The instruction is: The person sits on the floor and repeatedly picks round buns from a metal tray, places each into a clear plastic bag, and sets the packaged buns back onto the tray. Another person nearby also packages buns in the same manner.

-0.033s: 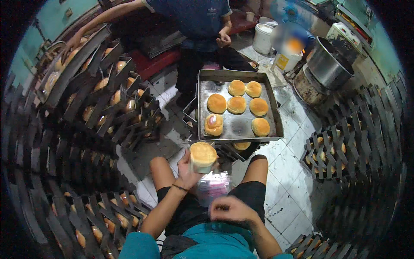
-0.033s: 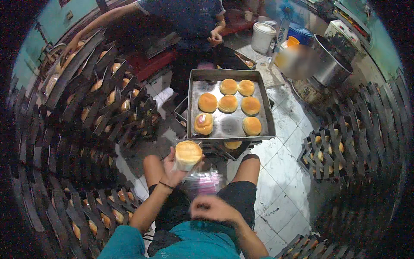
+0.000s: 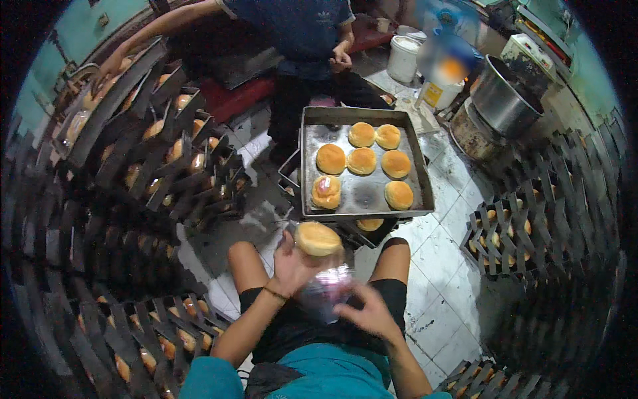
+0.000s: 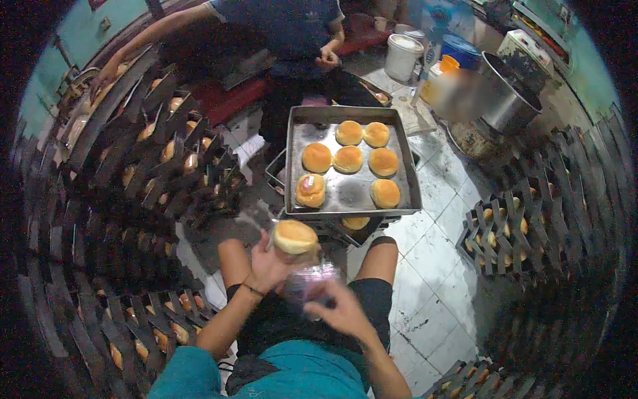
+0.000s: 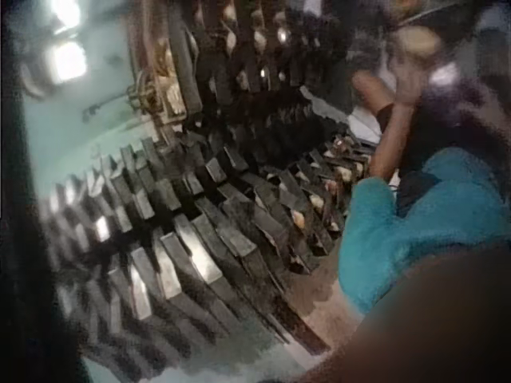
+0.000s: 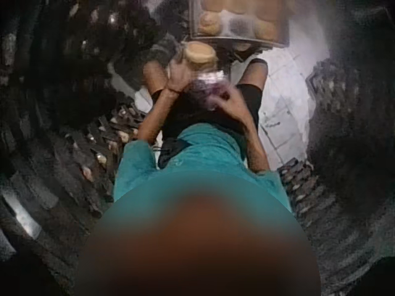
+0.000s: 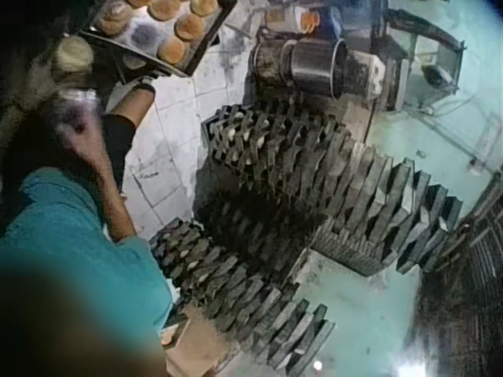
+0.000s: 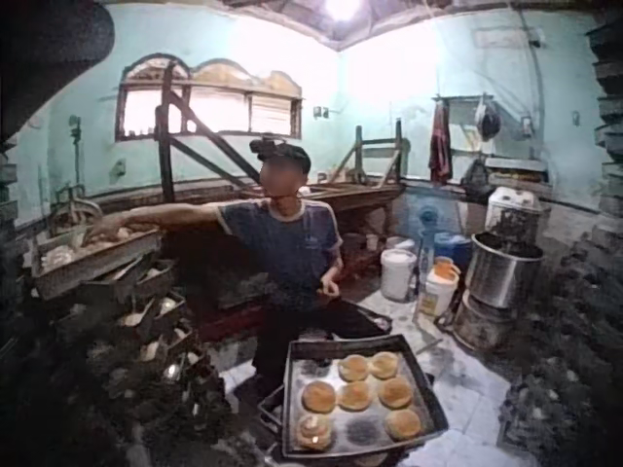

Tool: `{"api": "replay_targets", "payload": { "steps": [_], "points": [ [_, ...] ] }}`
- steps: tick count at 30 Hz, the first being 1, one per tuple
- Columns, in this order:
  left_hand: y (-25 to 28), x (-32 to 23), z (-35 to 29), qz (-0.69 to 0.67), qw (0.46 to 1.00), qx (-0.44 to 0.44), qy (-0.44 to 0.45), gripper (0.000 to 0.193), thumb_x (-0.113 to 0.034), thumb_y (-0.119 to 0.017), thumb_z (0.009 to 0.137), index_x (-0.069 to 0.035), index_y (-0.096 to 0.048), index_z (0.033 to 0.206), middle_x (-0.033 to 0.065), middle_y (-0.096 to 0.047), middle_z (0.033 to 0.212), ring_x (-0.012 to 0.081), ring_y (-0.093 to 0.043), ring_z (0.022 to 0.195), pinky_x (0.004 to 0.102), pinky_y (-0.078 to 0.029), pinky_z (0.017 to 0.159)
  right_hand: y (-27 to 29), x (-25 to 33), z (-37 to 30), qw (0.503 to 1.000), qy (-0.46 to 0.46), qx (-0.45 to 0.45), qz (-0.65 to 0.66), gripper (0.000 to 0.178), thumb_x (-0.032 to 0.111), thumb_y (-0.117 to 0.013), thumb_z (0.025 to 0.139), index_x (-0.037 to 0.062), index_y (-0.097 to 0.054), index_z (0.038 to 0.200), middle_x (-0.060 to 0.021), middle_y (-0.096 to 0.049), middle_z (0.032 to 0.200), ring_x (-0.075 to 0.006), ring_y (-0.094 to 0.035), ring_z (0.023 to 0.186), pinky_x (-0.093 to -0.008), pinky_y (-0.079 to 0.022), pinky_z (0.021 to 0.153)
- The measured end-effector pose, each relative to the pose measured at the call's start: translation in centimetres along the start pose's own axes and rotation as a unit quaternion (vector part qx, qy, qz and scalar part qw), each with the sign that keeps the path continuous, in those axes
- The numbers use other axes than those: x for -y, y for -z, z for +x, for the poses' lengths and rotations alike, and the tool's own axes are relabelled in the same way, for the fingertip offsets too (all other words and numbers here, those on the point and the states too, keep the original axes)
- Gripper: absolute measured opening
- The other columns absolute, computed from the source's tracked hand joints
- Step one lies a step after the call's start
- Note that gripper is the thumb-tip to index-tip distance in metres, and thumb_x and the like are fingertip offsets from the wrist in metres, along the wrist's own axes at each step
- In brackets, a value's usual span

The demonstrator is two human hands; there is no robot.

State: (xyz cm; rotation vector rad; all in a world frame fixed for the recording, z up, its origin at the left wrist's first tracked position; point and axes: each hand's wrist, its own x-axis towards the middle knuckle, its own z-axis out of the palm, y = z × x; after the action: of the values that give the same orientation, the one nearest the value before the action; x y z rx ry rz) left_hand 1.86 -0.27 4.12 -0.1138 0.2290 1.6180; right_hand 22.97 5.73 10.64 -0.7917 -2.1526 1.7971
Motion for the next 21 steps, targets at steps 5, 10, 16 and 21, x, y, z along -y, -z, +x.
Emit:
{"api": "replay_targets", "payload": {
  "steps": [5,10,16,21],
  "points": [
    [-2.0,4.9,-1.8,0.377,0.889,-0.108,0.237,0.089,-0.051,-0.062,0.096,-0.01,-0.017,0.161,0.0188,-0.042,0.153,0.0335,-0.042,0.141,0.0542,-0.038,0.113,4.8,-5.7,-1.4,0.961,-0.02,-0.193,0.195,0.086,0.017,-0.09,0.075,0.0016,-0.043,0.145,-0.0123,-0.055,0.137,-0.0225,-0.053,0.128,-0.0355,-0.044,0.107],
    [0.6,9.1,4.2,0.638,0.764,0.022,-0.099,0.036,-0.013,-0.065,0.098,0.001,-0.059,0.131,0.0104,-0.066,0.124,0.0173,-0.063,0.112,0.0318,-0.049,0.1,4.8,-10.2,-3.8,0.947,-0.022,-0.312,0.074,0.068,0.021,-0.075,0.09,-0.0015,-0.043,0.146,-0.0133,-0.055,0.141,-0.0222,-0.055,0.126,-0.0355,-0.044,0.107],
    [0.3,13.8,8.3,0.637,0.77,-0.01,-0.043,0.019,-0.004,-0.063,0.096,0.005,-0.066,0.112,0.0079,-0.068,0.111,0.0129,-0.064,0.103,0.0266,-0.051,0.092,7.1,-11.9,-6.4,0.892,-0.051,-0.447,-0.025,0.026,0.016,-0.063,0.098,-0.0014,-0.069,0.117,-0.0142,-0.073,0.113,-0.0239,-0.069,0.104,-0.0333,-0.051,0.092],
    [-0.3,15.1,7.7,0.7,0.697,0.087,-0.129,0.016,-0.002,-0.066,0.091,0.003,-0.069,0.107,0.0113,-0.068,0.104,0.0192,-0.067,0.099,0.0297,-0.053,0.087,7.9,-11.9,-7.3,0.845,-0.099,-0.525,0.037,0.019,0.012,-0.063,0.097,-0.0023,-0.071,0.107,-0.0149,-0.075,0.096,-0.021,-0.073,0.088,-0.0314,-0.055,0.078]
  ]
}}
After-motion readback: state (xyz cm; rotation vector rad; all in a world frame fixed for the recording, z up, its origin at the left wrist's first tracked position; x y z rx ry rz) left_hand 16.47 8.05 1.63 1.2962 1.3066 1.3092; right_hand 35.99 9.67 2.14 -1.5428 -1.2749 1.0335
